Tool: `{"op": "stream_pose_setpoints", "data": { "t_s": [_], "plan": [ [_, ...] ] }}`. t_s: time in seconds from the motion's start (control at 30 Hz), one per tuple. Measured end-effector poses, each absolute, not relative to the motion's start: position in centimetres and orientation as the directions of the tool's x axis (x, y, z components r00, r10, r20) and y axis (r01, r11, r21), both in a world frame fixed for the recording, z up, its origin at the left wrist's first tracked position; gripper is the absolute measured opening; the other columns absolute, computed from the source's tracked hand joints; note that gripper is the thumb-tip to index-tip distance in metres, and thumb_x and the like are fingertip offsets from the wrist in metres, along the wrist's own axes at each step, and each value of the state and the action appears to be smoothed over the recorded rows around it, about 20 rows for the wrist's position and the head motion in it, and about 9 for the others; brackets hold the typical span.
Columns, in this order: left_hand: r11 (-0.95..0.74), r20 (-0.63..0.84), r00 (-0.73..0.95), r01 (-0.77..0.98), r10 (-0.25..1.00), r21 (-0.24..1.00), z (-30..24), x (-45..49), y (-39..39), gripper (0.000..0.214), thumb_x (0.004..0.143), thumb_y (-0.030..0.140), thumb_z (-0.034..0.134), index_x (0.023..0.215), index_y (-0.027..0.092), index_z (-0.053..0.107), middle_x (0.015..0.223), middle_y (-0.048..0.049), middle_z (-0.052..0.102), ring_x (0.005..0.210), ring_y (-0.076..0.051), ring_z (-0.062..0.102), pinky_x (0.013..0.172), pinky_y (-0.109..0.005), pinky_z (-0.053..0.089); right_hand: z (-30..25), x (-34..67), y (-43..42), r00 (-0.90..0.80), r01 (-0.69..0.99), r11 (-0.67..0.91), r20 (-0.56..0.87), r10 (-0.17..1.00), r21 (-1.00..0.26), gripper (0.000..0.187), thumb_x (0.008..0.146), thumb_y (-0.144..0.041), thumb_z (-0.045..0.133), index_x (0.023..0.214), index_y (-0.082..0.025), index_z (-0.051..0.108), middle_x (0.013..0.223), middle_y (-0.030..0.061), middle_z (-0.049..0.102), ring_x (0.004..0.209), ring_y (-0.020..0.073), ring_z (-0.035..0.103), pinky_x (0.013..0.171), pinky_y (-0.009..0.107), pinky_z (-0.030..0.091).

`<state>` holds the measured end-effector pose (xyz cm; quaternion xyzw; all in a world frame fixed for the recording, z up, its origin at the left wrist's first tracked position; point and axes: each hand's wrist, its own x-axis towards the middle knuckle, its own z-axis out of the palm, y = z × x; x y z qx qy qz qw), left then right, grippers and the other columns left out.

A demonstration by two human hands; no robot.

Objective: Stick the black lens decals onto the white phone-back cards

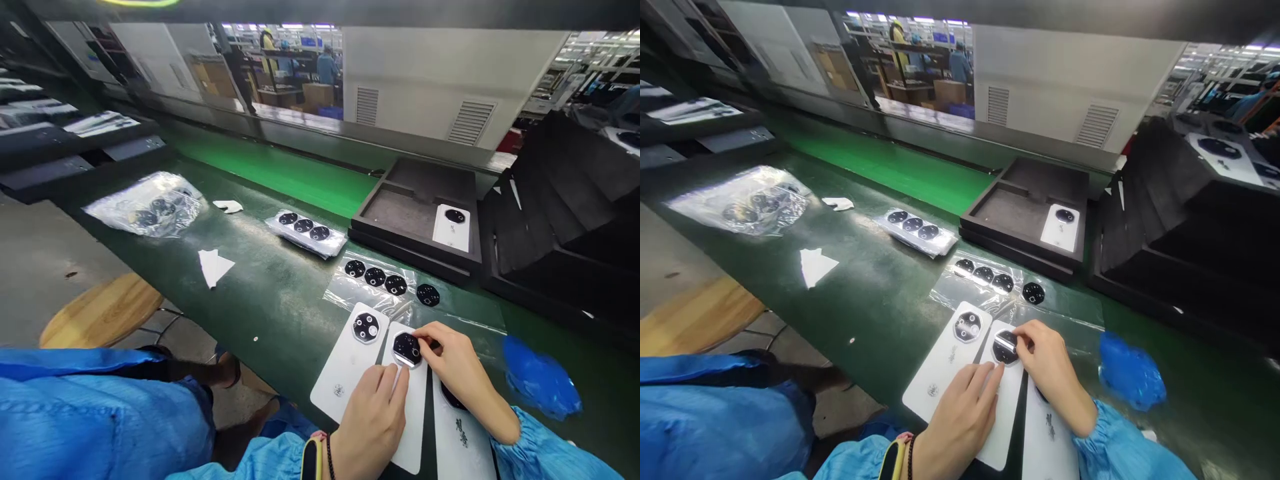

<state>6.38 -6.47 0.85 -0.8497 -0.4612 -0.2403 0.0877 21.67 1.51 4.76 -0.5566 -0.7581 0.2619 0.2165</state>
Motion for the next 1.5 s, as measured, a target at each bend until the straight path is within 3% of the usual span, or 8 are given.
{"op": "stream_pose_setpoints", "data": {
  "t_s": [0.17,0.37,0.53,0.73,1.0,1.2,1.5],
  "plan": [
    [-0.543,0.615,0.424,0.84,0.665,0.008,-0.8,6.4,-6.1,0.031,0.081,0.008,0.04,0.106,0.006,0.058,0.082,-0.0121,0.061,0.063,-0.02,0.051,0.057,-0.031,0.043,5.0,21.4,1.7,-0.286,0.701,0.251,0.06,0.956,-0.668,0.021,0.07,-0.028,0.044,0.065,-0.026,0.064,0.065,0.0025,0.07,0.057,0.0204,0.065,0.054,0.032,0.051],
    [-0.509,0.7,0.379,0.86,0.605,-0.026,-1.3,6.5,-5.8,0.03,0.076,0.007,0.041,0.099,0.007,0.059,0.07,-0.008,0.058,0.056,-0.019,0.048,0.05,-0.029,0.039,5.2,20.9,2.1,-0.281,0.691,0.236,0.047,0.959,-0.683,0.014,0.064,-0.032,0.044,0.059,-0.027,0.056,0.055,0.002,0.064,0.05,0.0214,0.061,0.048,0.032,0.047],
    [-0.519,0.635,0.378,0.854,0.673,0.041,0.3,6.8,-6.4,0.041,0.07,-0.001,0.037,0.106,0.004,0.057,0.078,-0.009,0.062,0.063,-0.02,0.052,0.058,-0.029,0.045,5.9,20.9,2.2,-0.289,0.665,0.165,-0.048,0.956,-0.728,0.012,0.064,-0.035,0.045,0.058,-0.026,0.052,0.054,0.0,0.061,0.052,0.0196,0.058,0.053,0.031,0.046],
    [-0.539,0.597,0.398,0.839,0.696,0.069,0.7,6.9,-6.5,0.044,0.071,-0.006,0.033,0.109,0.001,0.054,0.083,-0.0107,0.064,0.066,-0.021,0.054,0.062,-0.031,0.046,6.1,21.4,2.5,-0.294,0.627,0.062,-0.162,0.942,-0.777,0.015,0.063,-0.033,0.049,0.065,-0.024,0.061,0.061,0.0012,0.066,0.059,0.0198,0.059,0.061,0.032,0.045],
    [-0.567,0.671,0.399,0.823,0.625,0.038,0.3,6.7,-5.9,0.031,0.074,-0.004,0.034,0.093,0.005,0.057,0.076,-0.0104,0.063,0.061,-0.019,0.052,0.058,-0.028,0.047,6.0,21.9,2.8,-0.285,0.563,-0.01,-0.205,0.936,-0.826,0.018,0.058,-0.038,0.053,0.058,-0.022,0.06,0.053,0.0002,0.059,0.054,0.0182,0.052,0.056,0.032,0.04],
    [-0.566,0.623,0.419,0.823,0.66,0.045,0.4,6.8,-6.2,0.032,0.076,-0.005,0.033,0.093,0.006,0.057,0.083,-0.0117,0.064,0.068,-0.019,0.055,0.065,-0.029,0.048,5.9,22.1,3.2,-0.259,0.474,-0.103,-0.25,0.933,-0.875,0.026,0.056,-0.046,0.054,0.064,-0.022,0.061,0.065,0.0041,0.068,0.062,0.0209,0.06,0.06,0.033,0.046],
    [-0.568,0.534,0.447,0.82,0.718,0.077,0.8,6.6,-6.3,0.029,0.082,-0.002,0.033,0.098,0.004,0.056,0.085,-0.011,0.064,0.07,-0.02,0.056,0.066,-0.031,0.047,4.9,21.5,2.9,-0.151,0.497,-0.174,-0.282,0.947,-0.85,0.024,0.055,-0.044,0.055,0.063,-0.023,0.064,0.065,0.0038,0.069,0.066,0.0228,0.063,0.068,0.036,0.048]
  ]
}}
